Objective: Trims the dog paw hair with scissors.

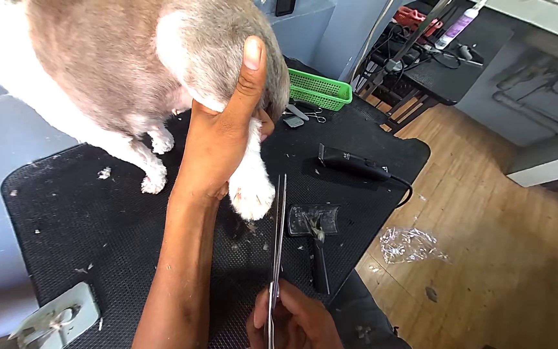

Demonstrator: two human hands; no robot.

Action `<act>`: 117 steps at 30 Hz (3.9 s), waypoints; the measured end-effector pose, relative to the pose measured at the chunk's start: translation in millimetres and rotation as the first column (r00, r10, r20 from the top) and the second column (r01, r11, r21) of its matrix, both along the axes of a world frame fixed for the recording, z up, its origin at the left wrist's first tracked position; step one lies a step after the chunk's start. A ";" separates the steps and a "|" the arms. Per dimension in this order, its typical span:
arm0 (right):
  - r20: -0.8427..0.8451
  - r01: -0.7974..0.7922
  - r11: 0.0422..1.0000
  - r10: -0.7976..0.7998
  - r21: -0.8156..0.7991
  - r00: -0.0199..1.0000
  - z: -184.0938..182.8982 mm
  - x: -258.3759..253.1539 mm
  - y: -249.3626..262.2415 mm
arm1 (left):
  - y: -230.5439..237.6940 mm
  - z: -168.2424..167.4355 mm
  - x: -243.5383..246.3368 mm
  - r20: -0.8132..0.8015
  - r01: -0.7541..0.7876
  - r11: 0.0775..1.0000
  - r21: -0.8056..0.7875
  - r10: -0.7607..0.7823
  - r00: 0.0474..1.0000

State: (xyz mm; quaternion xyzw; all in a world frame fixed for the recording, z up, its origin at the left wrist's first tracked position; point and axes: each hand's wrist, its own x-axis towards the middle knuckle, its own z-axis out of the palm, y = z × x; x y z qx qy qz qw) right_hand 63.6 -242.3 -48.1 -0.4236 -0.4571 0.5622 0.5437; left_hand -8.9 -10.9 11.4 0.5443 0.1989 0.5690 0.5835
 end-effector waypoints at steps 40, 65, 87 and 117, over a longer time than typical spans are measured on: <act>0.128 -0.058 0.993 0.071 -0.103 0.989 8.5 12.2 0.0 | -0.5 -2.4 -3.8 -0.051 0.041 0.999 0.012 -0.040 0.998; 0.254 -0.088 0.986 0.123 -0.142 0.959 17.1 23.1 2.4 | -1.6 -3.7 -8.6 -0.072 0.136 0.990 0.033 -0.134 0.988; 0.554 -0.623 0.727 0.658 -0.290 0.510 90.3 169.2 73.6 | 8.3 -13.4 2.8 0.009 0.102 0.977 0.185 -0.105 0.994; 0.639 -0.508 0.648 0.736 -0.568 0.224 144.6 167.7 101.7 | 13.0 -7.2 -11.1 -0.223 -0.012 0.981 0.194 0.056 0.973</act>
